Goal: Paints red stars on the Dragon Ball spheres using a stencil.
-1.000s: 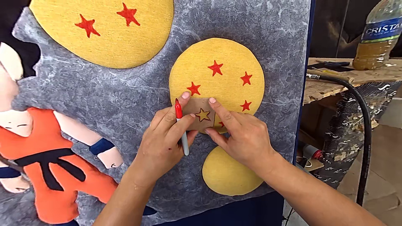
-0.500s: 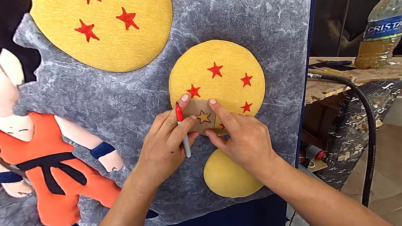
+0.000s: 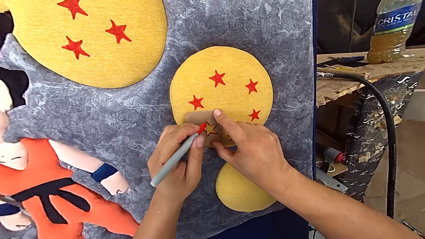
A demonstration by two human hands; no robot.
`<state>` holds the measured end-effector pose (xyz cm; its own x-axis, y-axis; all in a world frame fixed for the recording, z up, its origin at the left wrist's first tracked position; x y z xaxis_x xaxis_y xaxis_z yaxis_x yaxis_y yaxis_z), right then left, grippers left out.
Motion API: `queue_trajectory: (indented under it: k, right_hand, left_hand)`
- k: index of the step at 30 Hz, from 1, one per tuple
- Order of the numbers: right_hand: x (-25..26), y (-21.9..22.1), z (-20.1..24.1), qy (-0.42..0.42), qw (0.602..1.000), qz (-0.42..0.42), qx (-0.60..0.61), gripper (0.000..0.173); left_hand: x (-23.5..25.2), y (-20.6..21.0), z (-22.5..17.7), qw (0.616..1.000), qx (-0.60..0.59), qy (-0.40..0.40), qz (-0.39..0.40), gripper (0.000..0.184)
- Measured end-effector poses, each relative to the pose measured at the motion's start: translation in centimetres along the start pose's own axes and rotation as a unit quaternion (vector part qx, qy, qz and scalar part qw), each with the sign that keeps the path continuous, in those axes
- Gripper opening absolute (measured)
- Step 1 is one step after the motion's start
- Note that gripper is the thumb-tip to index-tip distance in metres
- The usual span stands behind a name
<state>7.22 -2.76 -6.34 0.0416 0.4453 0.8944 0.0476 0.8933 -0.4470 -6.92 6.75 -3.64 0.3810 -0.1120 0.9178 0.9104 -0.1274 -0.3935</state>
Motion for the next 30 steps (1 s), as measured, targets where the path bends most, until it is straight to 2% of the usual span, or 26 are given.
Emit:
queue_trajectory:
  k: [9, 13, 17, 21, 25, 28, 30]
  right_hand:
    - [0.1, -0.1, 0.1, 0.003, 1.0, 0.009, -0.004, 0.056]
    - [0.2, -0.2, 0.2, 0.006, 1.0, 0.024, -0.01, 0.058]
    - [0.3, -0.2, 0.3, 0.011, 1.0, 0.024, -0.014, 0.055]
    - [0.3, -0.3, 0.3, 0.014, 0.999, 0.03, -0.012, 0.058]
    - [0.3, -0.3, 0.4, 0.017, 0.999, 0.032, -0.013, 0.056]
    - [0.3, -0.4, 0.4, 0.015, 0.999, 0.039, -0.01, 0.06]
    - [0.3, -0.3, 0.4, 0.015, 0.999, 0.037, -0.011, 0.058]
  left_hand:
    - [-0.5, 1.0, -1.0, 0.991, 0.128, 0.036, 0.008, 0.019]
    - [-1.0, 1.3, -1.1, 0.99, 0.115, 0.057, 0.063, 0.017]
    - [-0.9, 0.6, -0.5, 0.992, 0.114, 0.041, 0.02, 0.02]
    - [-0.5, 1.0, -1.1, 0.991, 0.108, 0.051, 0.067, 0.017]
    - [-0.6, 0.6, -0.7, 0.993, 0.11, 0.04, 0.026, 0.019]
    - [-0.5, 1.1, -1.1, 0.99, 0.107, 0.05, 0.075, 0.018]
    - [-0.3, 0.6, -0.9, 0.991, 0.104, 0.05, 0.061, 0.017]
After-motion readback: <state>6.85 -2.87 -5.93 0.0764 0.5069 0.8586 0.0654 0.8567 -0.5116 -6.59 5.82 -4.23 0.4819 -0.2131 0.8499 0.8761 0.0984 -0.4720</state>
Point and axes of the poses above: each hand's wrist, its own x-axis towards the middle knuckle, its own y-axis out of the palm, z = x × y, the point moved 5 cm from there along x, towards the middle knuckle, and after that the axes turned 9 degrees about z, right-handed, at the moved point
